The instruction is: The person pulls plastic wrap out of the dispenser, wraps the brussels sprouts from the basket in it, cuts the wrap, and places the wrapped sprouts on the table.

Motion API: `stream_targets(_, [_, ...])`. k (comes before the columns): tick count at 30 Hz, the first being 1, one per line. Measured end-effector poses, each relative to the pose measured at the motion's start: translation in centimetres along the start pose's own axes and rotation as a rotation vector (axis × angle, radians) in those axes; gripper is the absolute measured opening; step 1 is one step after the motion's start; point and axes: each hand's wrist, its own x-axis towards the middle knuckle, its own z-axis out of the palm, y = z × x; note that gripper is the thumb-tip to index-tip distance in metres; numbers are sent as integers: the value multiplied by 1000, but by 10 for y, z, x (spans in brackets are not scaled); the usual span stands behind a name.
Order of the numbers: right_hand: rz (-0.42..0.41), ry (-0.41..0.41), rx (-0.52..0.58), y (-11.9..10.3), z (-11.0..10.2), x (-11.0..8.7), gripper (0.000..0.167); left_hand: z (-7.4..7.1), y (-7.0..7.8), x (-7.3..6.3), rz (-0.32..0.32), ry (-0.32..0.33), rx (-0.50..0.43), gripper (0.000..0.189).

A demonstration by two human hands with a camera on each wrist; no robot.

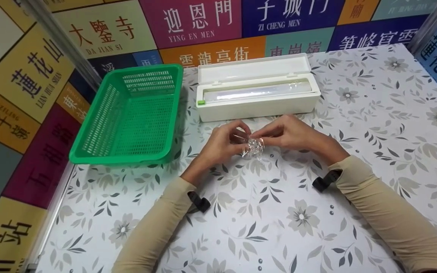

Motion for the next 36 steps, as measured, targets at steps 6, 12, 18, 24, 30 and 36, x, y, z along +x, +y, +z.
stream_targets(6, [-12,-45,-8,1,-4,-2,31,-2,0,1,-8,-6,17,23])
stream_targets(12, [22,-70,1,0,-6,-2,22,-14,4,-1,-38,-67,36,23])
stream_targets(18, [28,-46,13,0,-2,0,24,-20,8,-1,-11,-99,90,22])
stream_targets(24, [60,17,55,-2,3,2,24,-16,10,-1,-49,-88,50,25])
stream_targets(30, [39,26,-12,-2,5,3,20,-17,11,-2,-69,-81,83,29])
stream_targets(36, [18,10,-82,-4,0,2,16,-13,15,-3,-117,-56,67,25])
